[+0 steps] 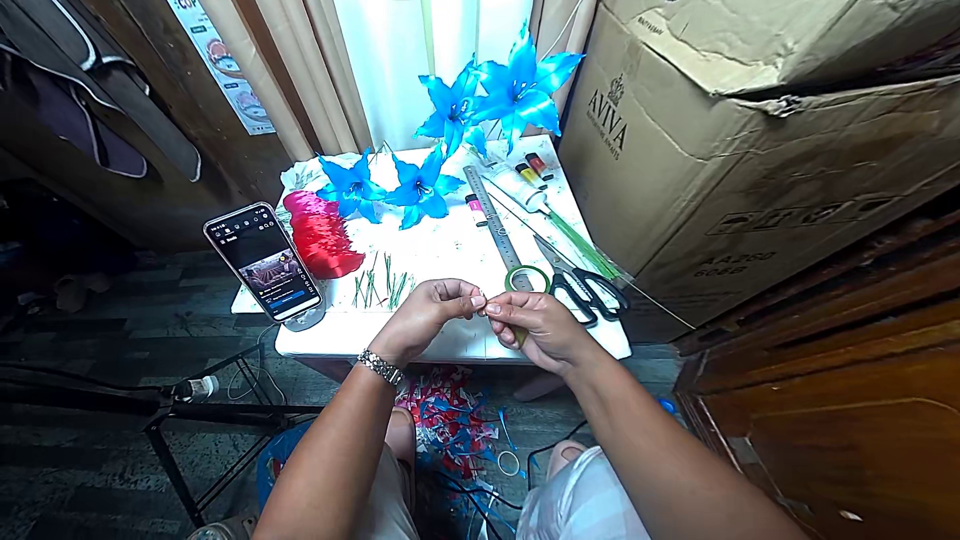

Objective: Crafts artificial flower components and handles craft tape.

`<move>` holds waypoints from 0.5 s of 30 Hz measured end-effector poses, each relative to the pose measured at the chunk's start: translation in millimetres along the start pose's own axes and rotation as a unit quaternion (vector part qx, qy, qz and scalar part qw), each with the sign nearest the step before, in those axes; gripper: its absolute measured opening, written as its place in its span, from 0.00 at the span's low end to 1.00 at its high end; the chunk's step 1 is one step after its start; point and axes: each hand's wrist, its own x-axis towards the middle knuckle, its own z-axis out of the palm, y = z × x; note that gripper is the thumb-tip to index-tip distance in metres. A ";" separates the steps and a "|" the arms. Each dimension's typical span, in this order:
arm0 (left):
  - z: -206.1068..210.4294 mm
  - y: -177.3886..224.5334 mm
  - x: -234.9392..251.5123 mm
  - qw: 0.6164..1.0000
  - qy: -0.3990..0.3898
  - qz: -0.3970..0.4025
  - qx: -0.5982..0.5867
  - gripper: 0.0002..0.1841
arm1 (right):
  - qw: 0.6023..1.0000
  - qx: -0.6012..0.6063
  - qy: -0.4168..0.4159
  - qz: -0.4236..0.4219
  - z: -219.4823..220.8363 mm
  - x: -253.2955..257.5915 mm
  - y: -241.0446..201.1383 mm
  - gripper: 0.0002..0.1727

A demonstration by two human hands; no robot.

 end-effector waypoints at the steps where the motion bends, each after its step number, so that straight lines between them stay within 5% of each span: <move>1: 0.2 -0.7 0.4 1.000 -0.002 -0.003 -0.005 0.08 | 1.000 0.001 0.000 0.001 -0.7 0.4 0.4 0.13; 5: 9.1 -3.4 4.9 0.999 0.044 -0.002 0.005 0.06 | 0.986 -0.112 0.078 -0.100 0.9 4.7 9.8 0.08; 11: 18.0 -3.0 7.7 0.993 0.105 -0.044 -0.032 0.05 | 0.906 -0.302 0.144 -0.260 2.9 5.0 21.6 0.01; 15: 10.9 -0.2 3.7 0.996 0.087 -0.030 -0.001 0.05 | 0.954 -0.218 0.094 -0.185 1.6 6.4 15.9 0.03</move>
